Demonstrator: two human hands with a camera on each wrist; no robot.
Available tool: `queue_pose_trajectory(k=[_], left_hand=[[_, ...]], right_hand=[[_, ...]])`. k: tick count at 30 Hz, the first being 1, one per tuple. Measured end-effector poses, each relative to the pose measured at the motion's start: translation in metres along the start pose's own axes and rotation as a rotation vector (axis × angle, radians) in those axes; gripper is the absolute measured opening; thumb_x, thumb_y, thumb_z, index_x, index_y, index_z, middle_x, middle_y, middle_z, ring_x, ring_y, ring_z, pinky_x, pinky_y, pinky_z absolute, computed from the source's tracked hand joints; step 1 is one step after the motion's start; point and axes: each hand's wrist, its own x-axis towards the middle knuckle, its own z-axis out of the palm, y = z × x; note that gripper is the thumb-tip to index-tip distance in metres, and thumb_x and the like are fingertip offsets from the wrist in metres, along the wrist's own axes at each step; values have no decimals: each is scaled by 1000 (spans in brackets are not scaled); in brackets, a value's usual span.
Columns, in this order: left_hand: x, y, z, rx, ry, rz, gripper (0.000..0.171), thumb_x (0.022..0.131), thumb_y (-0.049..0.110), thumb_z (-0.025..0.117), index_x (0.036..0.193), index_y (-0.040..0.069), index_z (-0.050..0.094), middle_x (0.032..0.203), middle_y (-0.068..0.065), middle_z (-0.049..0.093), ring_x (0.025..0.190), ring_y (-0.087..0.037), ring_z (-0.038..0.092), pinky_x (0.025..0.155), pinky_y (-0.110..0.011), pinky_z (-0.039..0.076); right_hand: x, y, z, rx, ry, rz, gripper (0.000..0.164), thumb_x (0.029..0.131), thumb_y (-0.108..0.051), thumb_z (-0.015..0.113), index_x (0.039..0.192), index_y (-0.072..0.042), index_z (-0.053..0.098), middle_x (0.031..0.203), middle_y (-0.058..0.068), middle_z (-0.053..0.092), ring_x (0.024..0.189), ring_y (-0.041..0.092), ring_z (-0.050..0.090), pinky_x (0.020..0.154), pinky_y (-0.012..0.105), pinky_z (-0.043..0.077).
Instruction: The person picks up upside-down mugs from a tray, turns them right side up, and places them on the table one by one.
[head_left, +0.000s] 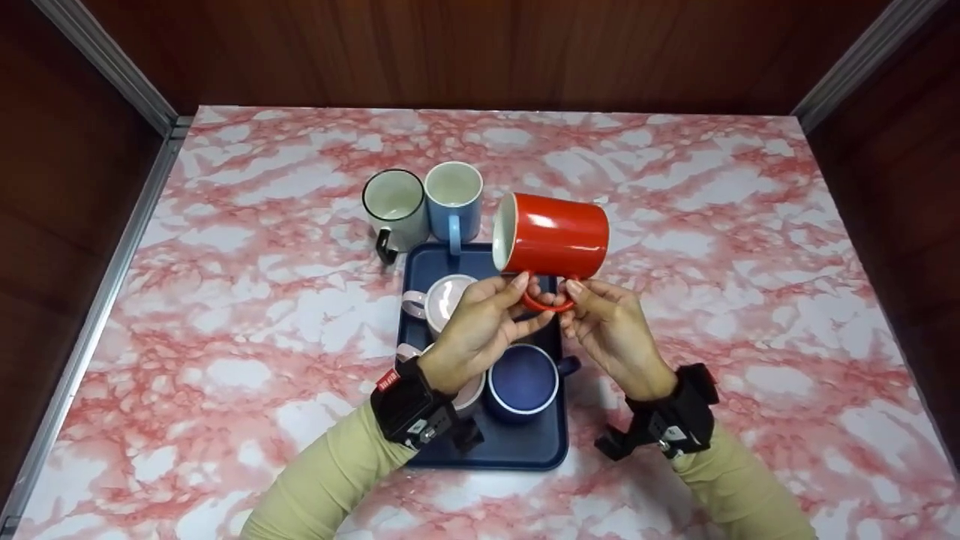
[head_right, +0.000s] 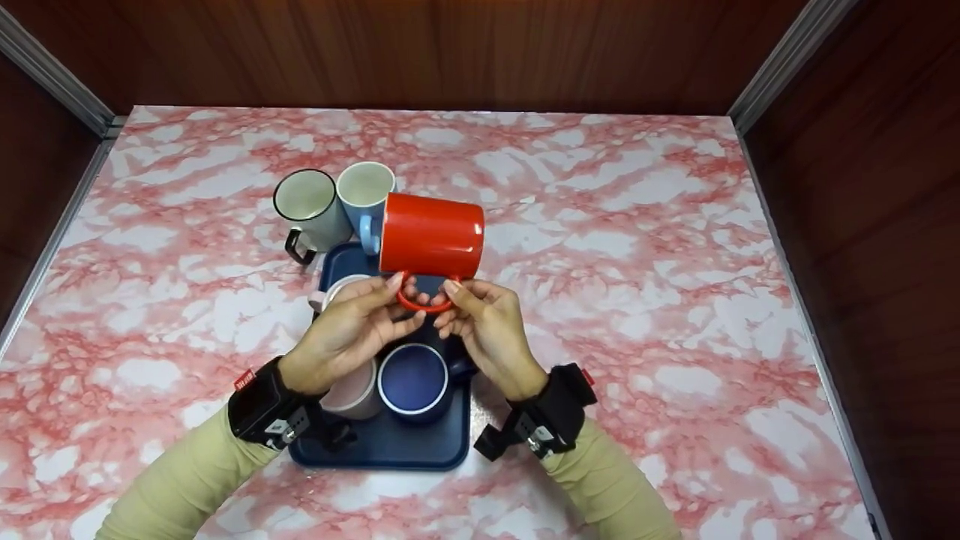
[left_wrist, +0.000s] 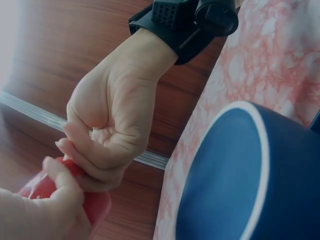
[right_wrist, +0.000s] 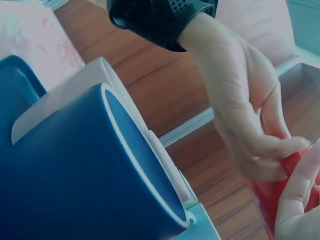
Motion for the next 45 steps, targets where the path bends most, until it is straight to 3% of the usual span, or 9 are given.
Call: queue_pose_trajectory(k=[12,20,21,24,27,28,39,43,45], left_hand=[[9,0,3,32,76,16,13,96,3,42,90,-5,49,78,-7,51,69,-14,52,61,-22,46],[16,4,10,90,92,10,13,95,5,44,87,-2,51,75,-8,51,67,-14,50,60,-23,44],[18,5,11,99,96,10,13,95,5,44,87,-3,51,74,-8,51,66,-14,50,60,-23,43],[23,7,12,122,112,8,12,95,5,46,88,-3,52,75,-8,51,65,-15,50,59,-23,42],[30,11,12,147,133,14,13,94,6,47,87,-3,53,75,-8,52,66,-15,52,58,-22,43],[33,12,12,154,144,19,13,94,6,48,86,-2,54,75,-8,52,66,-16,53,58,-22,43],[67,29,11,265,246,84,15,93,7,51,85,-4,58,71,-7,54,62,-14,54,55,-21,44],[80,31,9,293,292,89,16,92,7,52,82,-3,58,69,-6,54,59,-12,54,52,-20,44],[85,31,8,303,314,87,15,92,7,52,82,-3,58,69,-6,54,59,-12,54,52,-19,44]], right_hand=[[7,5,-4,-104,-24,35,17,93,1,48,90,8,63,79,16,65,56,20,62,55,29,53],[10,-1,-15,-370,-122,-16,27,91,-12,57,106,10,59,90,14,64,71,26,64,66,41,53],[20,6,-33,-352,-152,-31,31,90,-14,58,109,11,58,93,14,64,74,27,65,68,41,53],[20,0,-41,-371,-172,-64,36,89,-18,60,112,10,58,97,17,64,76,27,65,69,40,53],[18,-7,-46,-354,-152,-87,36,89,-16,60,111,12,57,97,21,64,76,27,65,69,39,53],[8,-17,-32,-377,-122,-91,35,89,-15,59,110,14,57,96,23,64,75,27,65,69,39,53],[4,-32,-51,-285,-3,-157,22,90,-3,55,97,17,60,84,23,65,69,29,65,65,38,53],[6,-31,-68,-281,-48,-235,22,88,-3,58,93,18,58,84,23,65,71,30,65,66,38,53],[17,-22,-96,-226,-123,-247,19,89,-2,55,93,16,60,86,24,64,74,32,65,68,39,53]])
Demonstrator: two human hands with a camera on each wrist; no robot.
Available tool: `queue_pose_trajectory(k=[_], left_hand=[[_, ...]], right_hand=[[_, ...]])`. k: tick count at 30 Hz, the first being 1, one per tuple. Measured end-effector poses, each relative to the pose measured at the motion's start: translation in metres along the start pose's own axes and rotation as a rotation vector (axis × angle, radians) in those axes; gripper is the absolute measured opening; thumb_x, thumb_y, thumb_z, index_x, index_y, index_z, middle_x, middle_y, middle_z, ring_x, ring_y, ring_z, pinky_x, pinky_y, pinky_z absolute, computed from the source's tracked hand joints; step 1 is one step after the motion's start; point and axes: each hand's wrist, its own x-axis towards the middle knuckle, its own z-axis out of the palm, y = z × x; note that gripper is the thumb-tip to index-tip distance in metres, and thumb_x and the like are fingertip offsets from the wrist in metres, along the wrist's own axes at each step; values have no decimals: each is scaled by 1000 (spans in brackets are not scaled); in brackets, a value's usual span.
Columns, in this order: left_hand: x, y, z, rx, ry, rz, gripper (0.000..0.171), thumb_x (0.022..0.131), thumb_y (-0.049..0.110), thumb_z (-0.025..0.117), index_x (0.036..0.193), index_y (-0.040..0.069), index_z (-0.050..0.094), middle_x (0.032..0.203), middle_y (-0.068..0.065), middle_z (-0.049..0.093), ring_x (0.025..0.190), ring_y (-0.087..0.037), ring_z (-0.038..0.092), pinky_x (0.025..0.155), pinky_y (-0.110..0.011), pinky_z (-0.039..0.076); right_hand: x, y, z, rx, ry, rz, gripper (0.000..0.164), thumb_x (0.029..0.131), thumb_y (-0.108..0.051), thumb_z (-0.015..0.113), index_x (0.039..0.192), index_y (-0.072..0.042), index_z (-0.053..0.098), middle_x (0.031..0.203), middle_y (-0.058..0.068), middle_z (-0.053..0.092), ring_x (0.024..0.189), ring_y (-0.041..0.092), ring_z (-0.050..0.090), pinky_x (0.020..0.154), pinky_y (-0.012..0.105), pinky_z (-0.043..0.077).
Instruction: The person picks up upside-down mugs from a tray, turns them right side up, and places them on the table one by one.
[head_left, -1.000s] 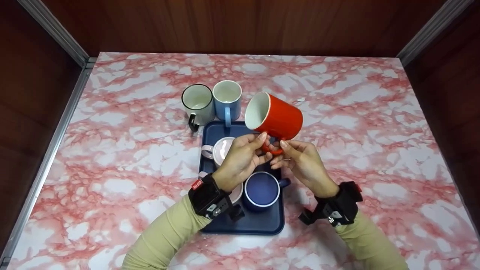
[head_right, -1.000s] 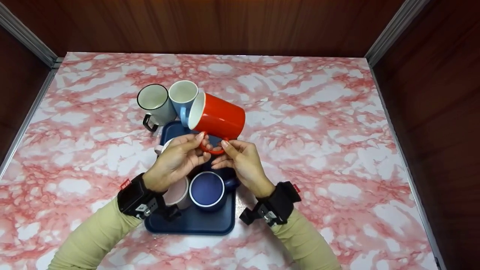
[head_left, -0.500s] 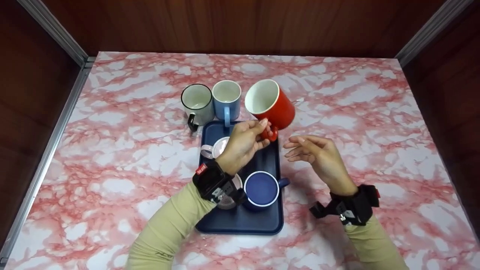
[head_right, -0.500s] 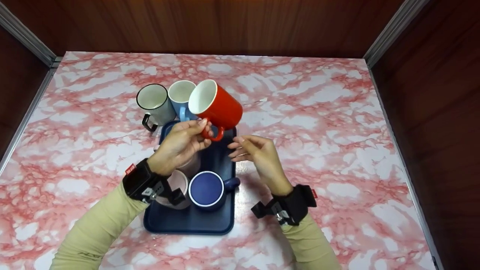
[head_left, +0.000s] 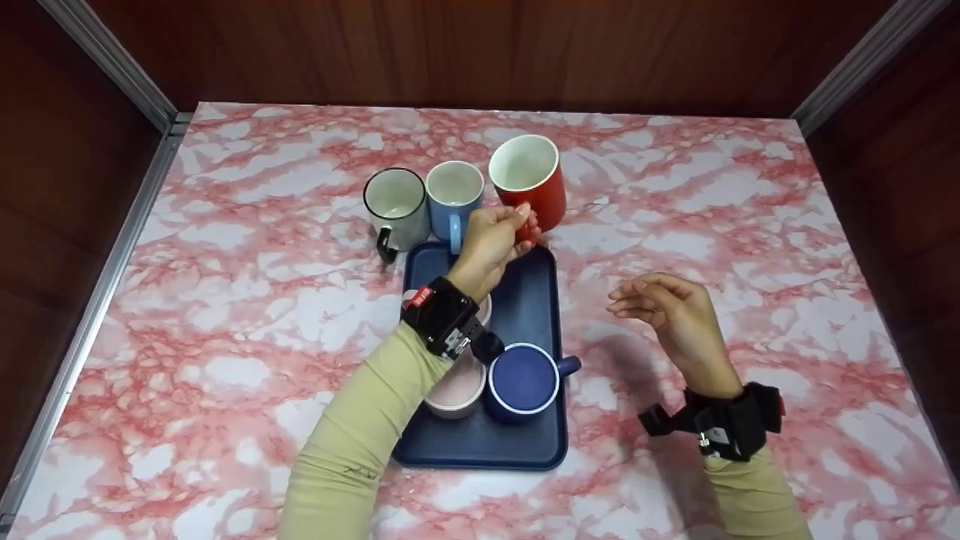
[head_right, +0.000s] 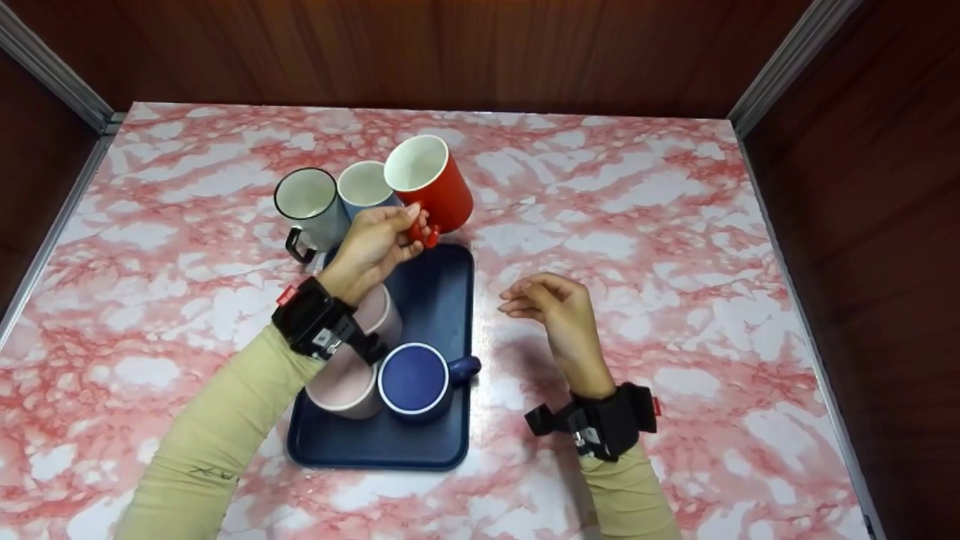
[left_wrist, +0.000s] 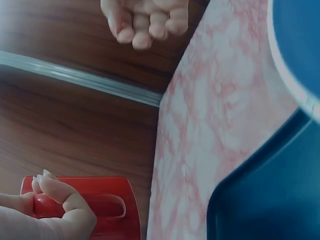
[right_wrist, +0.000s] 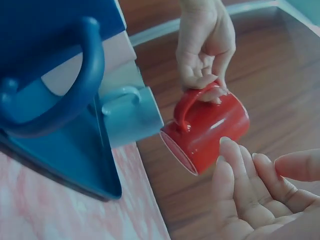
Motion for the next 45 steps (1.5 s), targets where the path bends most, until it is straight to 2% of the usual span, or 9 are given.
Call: queue_pose_trajectory(k=[5,13,22,26,31,33,40,43,45], left_hand=[[12,-3,1,36,41,-1,16,93,6,51,88,-7,59,70,-6,55,60,-12,55,50,-18,43],[28,-8,10,95,117,16,19,93,5,49,83,-8,58,66,-6,54,57,-11,53,48,-17,41],[40,-17,13,283,203,73,22,93,3,48,77,-7,60,62,-5,56,56,-12,55,55,-23,48],[43,-20,12,328,231,73,20,93,0,47,79,-7,60,70,-12,62,61,-17,59,57,-25,50],[46,-24,10,279,236,75,18,92,-3,46,85,-13,59,76,-20,63,54,-14,55,59,-28,51],[55,-31,7,262,238,76,17,92,-4,46,84,-12,59,71,-17,62,51,-13,53,57,-28,52],[49,-28,8,235,258,63,21,91,-6,46,71,-2,51,67,-13,58,50,-14,52,45,-22,45],[52,-31,8,213,265,51,29,90,-8,44,65,6,42,68,-6,53,53,-16,54,44,-23,43],[73,-46,3,190,251,68,33,87,-12,42,62,9,39,67,-2,52,55,-16,55,45,-24,44]], right_hand=[[2,15,-24,16,-69,3,22,89,-6,57,96,15,59,89,28,63,78,36,63,70,43,52],[-8,-5,7,-105,-5,29,22,89,-9,59,93,12,60,86,22,65,76,30,65,69,40,53],[-11,-12,18,-111,12,49,17,90,-4,55,89,12,61,83,19,66,72,27,65,69,37,53],[-6,5,-7,-60,-48,28,21,90,-6,55,93,14,59,86,23,65,75,30,65,70,39,52],[-5,5,-6,-79,-57,55,22,91,-5,54,92,17,57,85,24,64,75,30,65,70,38,52],[-10,-9,15,-148,7,81,26,89,-6,58,90,20,55,82,25,63,73,30,64,69,38,52],[2,26,-39,-139,-89,58,28,91,-10,56,101,16,56,92,29,61,81,38,62,74,46,50],[0,19,-31,-103,-111,49,26,91,-7,54,101,18,55,92,30,61,81,39,62,74,45,50],[-2,15,-24,-95,-113,50,24,92,-5,52,100,17,56,91,29,61,81,38,62,74,43,51]])
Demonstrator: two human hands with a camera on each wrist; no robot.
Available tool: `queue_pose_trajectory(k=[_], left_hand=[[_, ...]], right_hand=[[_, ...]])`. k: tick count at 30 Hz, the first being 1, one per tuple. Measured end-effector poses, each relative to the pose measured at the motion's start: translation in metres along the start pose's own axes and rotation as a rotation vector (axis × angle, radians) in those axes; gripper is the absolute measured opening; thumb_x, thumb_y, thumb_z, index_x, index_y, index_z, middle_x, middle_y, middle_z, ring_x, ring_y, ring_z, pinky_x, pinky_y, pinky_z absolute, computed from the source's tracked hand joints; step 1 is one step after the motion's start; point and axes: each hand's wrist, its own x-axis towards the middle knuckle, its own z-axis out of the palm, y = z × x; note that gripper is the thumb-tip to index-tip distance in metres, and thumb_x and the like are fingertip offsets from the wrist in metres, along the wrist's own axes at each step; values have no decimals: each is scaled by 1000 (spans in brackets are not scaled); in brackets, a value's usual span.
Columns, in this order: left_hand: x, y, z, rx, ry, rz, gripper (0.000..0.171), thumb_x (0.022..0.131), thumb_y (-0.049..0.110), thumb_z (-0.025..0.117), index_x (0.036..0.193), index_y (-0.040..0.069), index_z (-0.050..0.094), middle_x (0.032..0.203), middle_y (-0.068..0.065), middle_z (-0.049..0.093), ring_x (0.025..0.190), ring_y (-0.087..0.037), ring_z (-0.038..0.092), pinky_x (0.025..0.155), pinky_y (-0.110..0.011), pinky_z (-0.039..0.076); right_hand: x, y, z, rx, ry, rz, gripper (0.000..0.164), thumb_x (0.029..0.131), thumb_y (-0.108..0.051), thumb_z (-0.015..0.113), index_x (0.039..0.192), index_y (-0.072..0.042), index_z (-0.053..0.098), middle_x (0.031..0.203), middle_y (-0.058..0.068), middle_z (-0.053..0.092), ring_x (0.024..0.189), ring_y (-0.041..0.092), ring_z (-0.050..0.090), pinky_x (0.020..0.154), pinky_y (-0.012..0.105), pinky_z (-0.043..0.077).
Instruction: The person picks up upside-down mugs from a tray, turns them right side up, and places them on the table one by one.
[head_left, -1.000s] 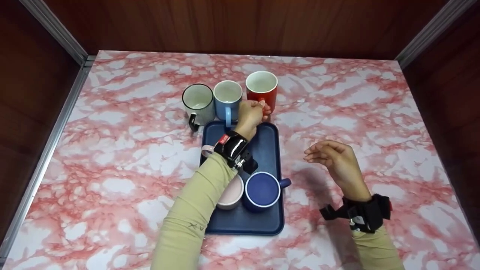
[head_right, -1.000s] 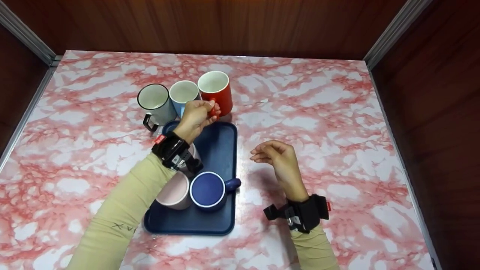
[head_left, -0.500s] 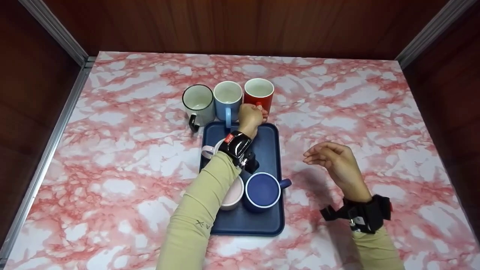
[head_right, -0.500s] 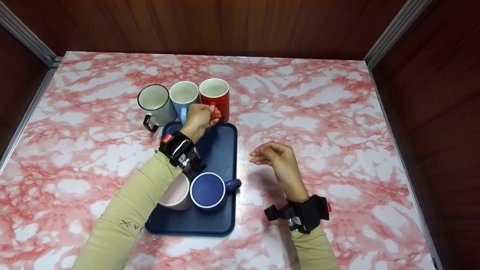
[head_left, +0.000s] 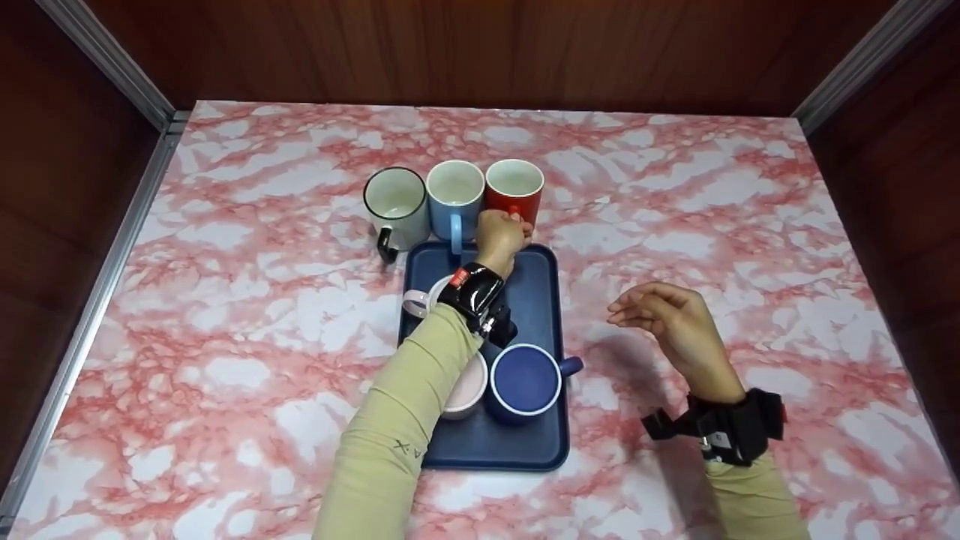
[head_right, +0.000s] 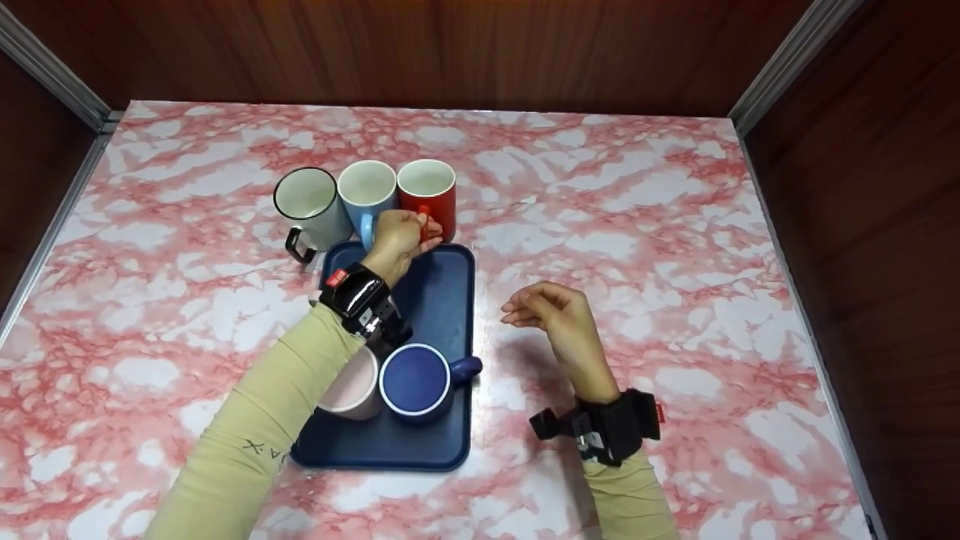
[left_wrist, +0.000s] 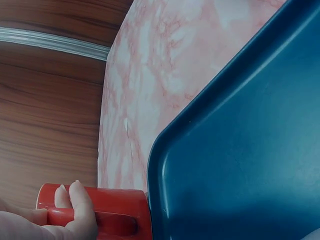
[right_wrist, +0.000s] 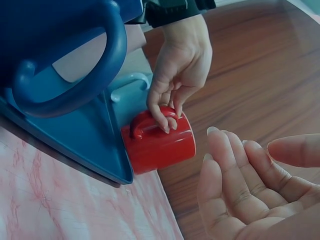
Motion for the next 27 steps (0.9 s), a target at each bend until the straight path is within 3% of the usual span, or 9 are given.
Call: queue_pose_trajectory(k=[5,7,10,12,14,18,21,25,27], left_hand=[[97,-72,16,27,10,30,32,83,-11,42,61,11,45,66,-1,57,57,-16,59,46,-28,49],[122,-90,20,52,20,33,31,82,-12,47,61,11,47,65,0,57,57,-14,58,45,-29,48],[133,-98,18,84,17,76,32,75,-16,51,58,11,47,62,2,52,56,-11,53,43,-25,44],[119,-90,13,117,21,103,32,73,-17,52,58,11,49,62,3,51,57,-10,52,44,-22,42],[90,-67,8,191,37,82,25,77,-13,53,64,8,53,68,0,55,64,-12,55,51,-21,43],[56,-43,1,256,42,35,13,82,-6,54,72,3,55,73,-6,57,60,-15,50,50,-23,36],[56,-48,-1,227,29,53,9,83,-1,50,75,1,51,71,-7,51,56,-15,39,48,-23,29],[25,-24,-5,228,-9,49,17,85,2,45,98,-6,53,92,-13,54,80,-22,50,68,-25,42],[3,-5,-7,237,-35,29,27,87,3,48,110,-9,51,106,-15,53,97,-22,48,84,-26,40]], right_hand=[[-5,-20,28,-55,70,20,24,90,-6,55,94,18,56,85,24,63,76,31,64,72,40,52],[-5,-26,36,-73,113,38,24,89,-5,56,92,19,55,82,22,64,74,29,64,71,39,52],[-5,-28,38,-71,129,52,19,90,-1,53,90,18,56,81,21,64,73,28,64,70,38,52],[-3,-17,25,-28,92,40,17,90,0,52,90,15,59,82,19,65,74,27,65,71,36,52],[-3,-17,24,-24,74,32,16,90,-2,52,90,12,60,83,18,65,74,26,65,71,35,52],[-2,-18,25,-35,82,39,18,90,-3,54,90,14,59,83,19,65,74,27,65,71,36,52],[-4,-30,39,-98,131,61,23,89,-4,56,90,19,55,82,21,64,74,29,64,71,37,52],[-4,-23,28,-76,83,33,23,90,-5,55,92,18,56,85,24,63,76,31,64,72,38,52],[-3,-16,19,-34,28,7,21,90,-4,54,94,16,57,87,25,63,78,33,64,72,38,52]])
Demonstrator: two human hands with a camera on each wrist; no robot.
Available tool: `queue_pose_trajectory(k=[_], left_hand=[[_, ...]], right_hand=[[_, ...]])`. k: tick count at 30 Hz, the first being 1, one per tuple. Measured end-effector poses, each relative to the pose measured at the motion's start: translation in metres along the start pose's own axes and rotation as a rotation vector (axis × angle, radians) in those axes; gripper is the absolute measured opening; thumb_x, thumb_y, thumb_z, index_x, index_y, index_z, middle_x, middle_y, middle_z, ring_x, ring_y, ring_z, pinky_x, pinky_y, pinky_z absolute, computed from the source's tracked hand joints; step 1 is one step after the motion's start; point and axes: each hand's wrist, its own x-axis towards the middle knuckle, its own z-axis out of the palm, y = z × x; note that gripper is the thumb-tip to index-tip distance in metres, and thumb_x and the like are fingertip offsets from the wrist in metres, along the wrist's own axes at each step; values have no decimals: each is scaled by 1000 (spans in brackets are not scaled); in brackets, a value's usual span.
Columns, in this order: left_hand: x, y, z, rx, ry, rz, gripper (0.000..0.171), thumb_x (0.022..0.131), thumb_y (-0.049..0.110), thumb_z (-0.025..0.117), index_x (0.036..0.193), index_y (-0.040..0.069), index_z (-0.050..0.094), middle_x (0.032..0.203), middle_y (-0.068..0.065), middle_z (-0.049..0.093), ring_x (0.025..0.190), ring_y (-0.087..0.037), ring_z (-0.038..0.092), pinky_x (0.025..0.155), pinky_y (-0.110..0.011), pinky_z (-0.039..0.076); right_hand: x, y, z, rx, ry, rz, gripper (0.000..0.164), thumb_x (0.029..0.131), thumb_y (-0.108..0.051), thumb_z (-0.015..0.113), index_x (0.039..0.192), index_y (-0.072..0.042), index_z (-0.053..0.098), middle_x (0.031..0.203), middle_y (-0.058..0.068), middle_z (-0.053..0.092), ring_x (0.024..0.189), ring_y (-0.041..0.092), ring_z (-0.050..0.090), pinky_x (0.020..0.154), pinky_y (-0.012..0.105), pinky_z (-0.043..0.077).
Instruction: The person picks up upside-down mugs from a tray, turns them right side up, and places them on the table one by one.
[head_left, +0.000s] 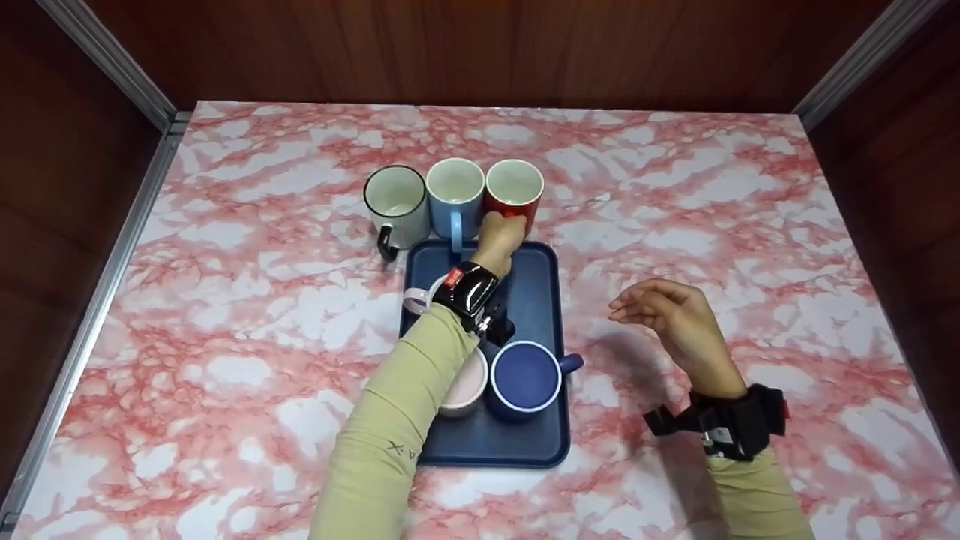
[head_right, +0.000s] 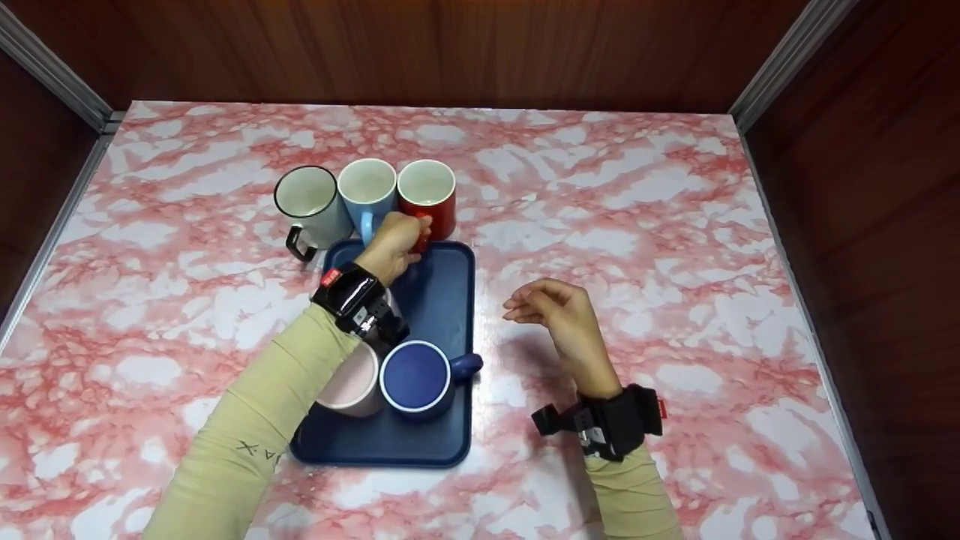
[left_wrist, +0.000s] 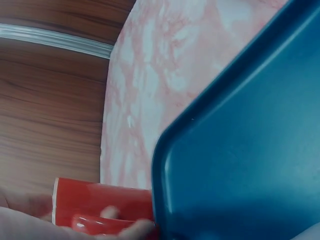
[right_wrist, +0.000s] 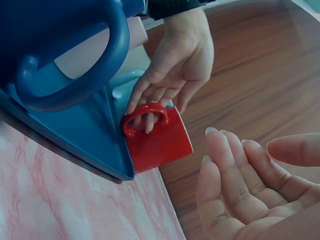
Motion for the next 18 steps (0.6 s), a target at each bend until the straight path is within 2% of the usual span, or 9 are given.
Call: queue_pose_trajectory(k=[1,3,5,7,9,10,13,16,18], left_hand=[[-13,11,-4,18,-23,-24,31,88,5,51,116,-10,49,113,-16,52,103,-22,46,89,-27,38],[-27,22,-7,22,-47,-19,33,88,6,54,116,-10,49,114,-15,52,102,-21,46,89,-26,38],[-36,31,-10,36,-71,-4,33,88,7,55,116,-10,49,112,-14,52,99,-19,45,85,-22,37],[-40,36,-13,42,-95,24,31,88,6,54,114,-10,51,106,-13,53,94,-17,45,78,-19,37],[-44,41,-18,42,-132,48,29,88,6,53,112,-9,53,100,-10,52,88,-15,45,71,-17,37],[-44,43,-19,48,-144,60,27,88,6,54,111,-8,54,98,-8,52,86,-13,45,69,-15,36],[-48,49,-27,93,-197,59,22,90,9,53,104,-8,54,84,-6,48,68,-12,44,55,-17,33],[-51,55,-34,104,-235,37,27,92,13,52,111,-7,51,84,-4,45,63,-10,41,54,-20,34],[-54,59,-40,85,-273,13,29,94,13,50,115,-6,49,89,-8,50,65,-10,43,59,-24,40]], right_hand=[[0,0,-1,2,-11,-2,21,90,-5,54,95,15,58,88,25,63,78,33,64,72,37,52],[0,0,-1,-9,-17,2,22,90,-5,54,97,15,57,89,25,63,79,33,64,72,37,52],[-1,-6,6,-68,27,27,26,89,-8,57,97,17,56,87,24,63,78,31,64,73,38,52],[-1,-10,11,-136,67,53,31,89,-11,59,97,19,54,86,23,64,77,30,64,73,38,52],[0,-7,9,-153,66,60,33,89,-11,59,100,20,52,86,23,63,77,31,64,74,39,51],[2,4,-2,-115,45,51,30,89,-11,58,100,17,54,87,22,64,77,30,64,75,38,51],[6,20,-17,-95,-17,28,25,91,-7,54,105,15,55,90,24,63,80,33,64,76,38,51],[7,26,-22,-97,-48,16,25,92,-7,52,107,13,55,92,24,63,83,33,63,76,36,51],[2,10,-5,-177,-13,30,33,91,-11,56,108,17,52,91,25,63,83,33,63,75,37,51]])
